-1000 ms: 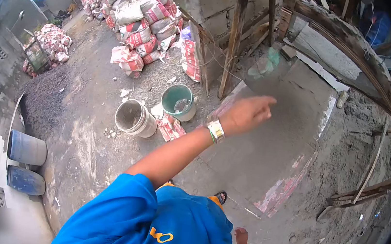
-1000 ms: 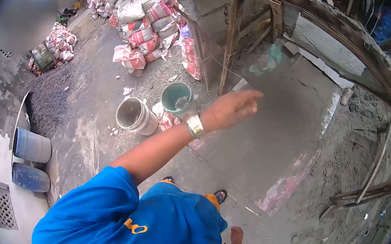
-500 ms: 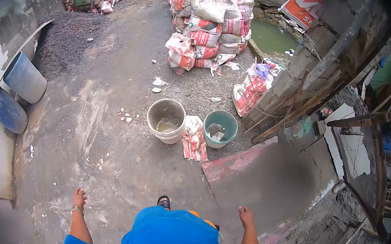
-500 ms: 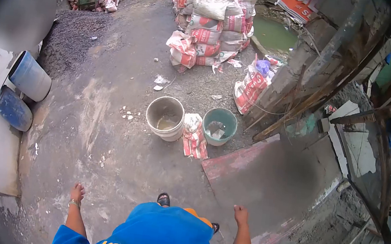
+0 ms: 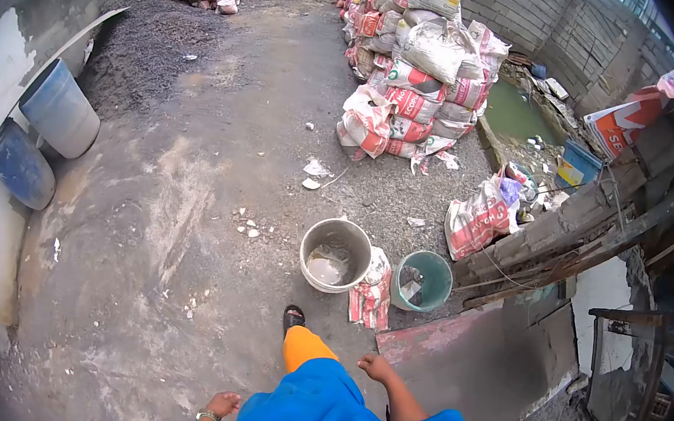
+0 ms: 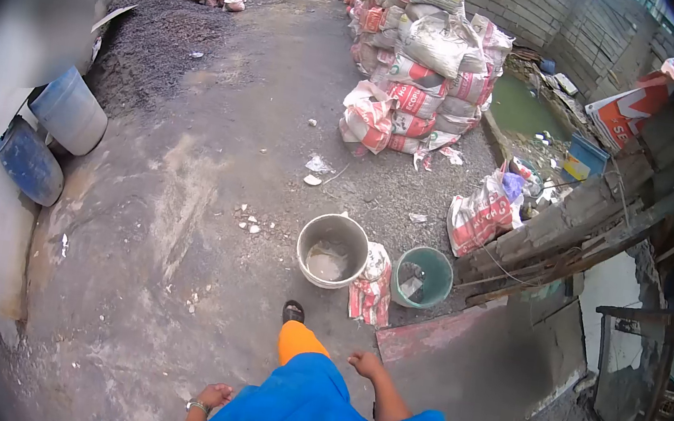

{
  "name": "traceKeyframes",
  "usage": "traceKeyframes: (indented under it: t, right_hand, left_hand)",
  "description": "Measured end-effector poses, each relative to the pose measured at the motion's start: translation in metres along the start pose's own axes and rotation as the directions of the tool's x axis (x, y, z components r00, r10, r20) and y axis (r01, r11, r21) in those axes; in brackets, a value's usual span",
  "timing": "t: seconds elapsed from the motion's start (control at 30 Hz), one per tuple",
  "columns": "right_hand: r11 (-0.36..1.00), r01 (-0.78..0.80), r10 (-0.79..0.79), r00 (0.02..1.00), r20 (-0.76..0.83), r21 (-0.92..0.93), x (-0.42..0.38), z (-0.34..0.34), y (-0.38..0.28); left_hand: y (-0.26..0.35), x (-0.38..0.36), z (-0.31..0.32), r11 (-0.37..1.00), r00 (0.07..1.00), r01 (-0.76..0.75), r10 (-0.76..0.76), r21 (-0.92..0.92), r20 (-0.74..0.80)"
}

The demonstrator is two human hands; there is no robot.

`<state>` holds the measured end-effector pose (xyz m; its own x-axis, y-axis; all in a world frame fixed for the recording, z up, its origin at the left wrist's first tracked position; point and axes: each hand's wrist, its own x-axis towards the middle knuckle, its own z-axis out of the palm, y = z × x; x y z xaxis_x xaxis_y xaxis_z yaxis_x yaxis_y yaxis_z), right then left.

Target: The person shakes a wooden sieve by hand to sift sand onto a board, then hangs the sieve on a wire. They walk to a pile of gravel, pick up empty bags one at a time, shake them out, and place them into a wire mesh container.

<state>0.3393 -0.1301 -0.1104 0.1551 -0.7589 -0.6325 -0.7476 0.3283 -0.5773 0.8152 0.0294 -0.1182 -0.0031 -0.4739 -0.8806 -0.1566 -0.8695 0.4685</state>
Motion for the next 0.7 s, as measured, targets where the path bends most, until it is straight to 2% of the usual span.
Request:
traceKeyframes:
  t: [0.03,0.1,0.13,0.2,0.23,0.27,0.3,0.33,0.37,0.4,0.47,0.5,0.57,0.6,0.63,0.67,0.7]
  right_hand:
    - [1.0,0.008,-0.008,1.0,0.012,-0.007,0.012,-0.001,0.003]
    - [0.993,-0.113,0.115,0.991,0.065,-0.033,0.044,-0.008,-0.001]
    - [0.994,-0.11,0.112,0.991,0.07,-0.028,0.066,-0.009,-0.007]
    - [0.972,-0.074,0.097,0.991,0.093,-0.223,0.112,-0.015,-0.026]
    - [0.948,-0.059,0.105,0.986,0.133,-0.312,0.143,-0.019,-0.045]
    - [0.916,-0.044,0.125,0.976,0.18,-0.4,0.169,-0.026,-0.075]
    - [0.963,0.06,-0.028,0.992,0.122,-0.262,0.193,-0.034,-0.107]
    - [0.97,0.179,-0.178,0.984,0.02,-0.167,0.219,-0.038,-0.144]
    - [0.975,0.219,-0.219,0.975,-0.017,-0.023,0.251,-0.04,-0.177]
    - [0.947,0.308,-0.308,0.951,0.017,-0.087,0.273,-0.052,-0.223]
    - [0.916,0.327,-0.316,0.945,0.081,-0.234,0.318,-0.066,-0.306]
    - [0.905,0.35,-0.336,0.937,0.098,-0.243,0.338,-0.078,-0.341]
    - [0.822,0.484,-0.471,0.874,0.119,-0.301,0.363,-0.085,-0.416]
    - [0.792,0.53,-0.503,0.848,0.168,-0.303,0.371,-0.084,-0.447]
    - [0.816,0.53,-0.497,0.847,0.189,-0.23,0.378,-0.088,-0.474]
    - [0.839,0.52,-0.487,0.849,0.204,-0.161,0.392,-0.094,-0.499]
    - [0.815,0.554,-0.515,0.826,0.229,-0.17,0.41,-0.093,-0.516]
  left_hand:
    - [0.008,0.005,-0.012,1.0,1.0,0.004,-0.004,-0.012,-0.01]
    - [0.014,0.028,-0.044,0.987,0.974,-0.148,0.135,-0.06,-0.183]
    - [0.019,0.033,-0.059,0.988,0.973,-0.146,0.133,-0.057,-0.189]
    - [0.044,0.031,-0.092,0.974,0.899,-0.185,0.114,-0.13,-0.422]
    - [0.058,0.032,-0.111,0.979,0.905,-0.172,0.113,-0.108,-0.411]
    - [0.068,0.025,-0.126,0.985,0.925,-0.087,0.024,-0.151,-0.38]
    - [0.086,0.028,-0.139,0.979,0.935,-0.021,-0.052,-0.201,-0.351]
    - [0.106,0.036,-0.151,0.98,0.938,-0.026,-0.044,-0.197,-0.344]
    - [0.122,0.039,-0.162,0.994,0.937,-0.054,0.016,-0.099,-0.35]
    - [0.136,0.041,-0.168,0.997,0.934,-0.077,0.07,-0.006,-0.351]
    - [0.171,0.065,-0.179,0.993,0.933,-0.101,0.075,-0.056,-0.351]
    - [0.192,0.078,-0.186,0.985,0.927,-0.132,0.084,-0.108,-0.365]
    - [0.264,0.077,-0.187,0.971,0.895,-0.169,0.224,0.171,-0.385]
    - [0.254,0.114,-0.198,0.937,0.874,-0.226,0.315,0.265,-0.37]
    - [0.244,0.154,-0.212,0.891,0.847,-0.278,0.404,0.36,-0.346]
    - [0.254,0.162,-0.224,0.903,0.831,-0.269,0.393,0.334,-0.394]
    - [0.275,0.175,-0.239,0.869,0.856,-0.225,0.393,0.441,-0.336]
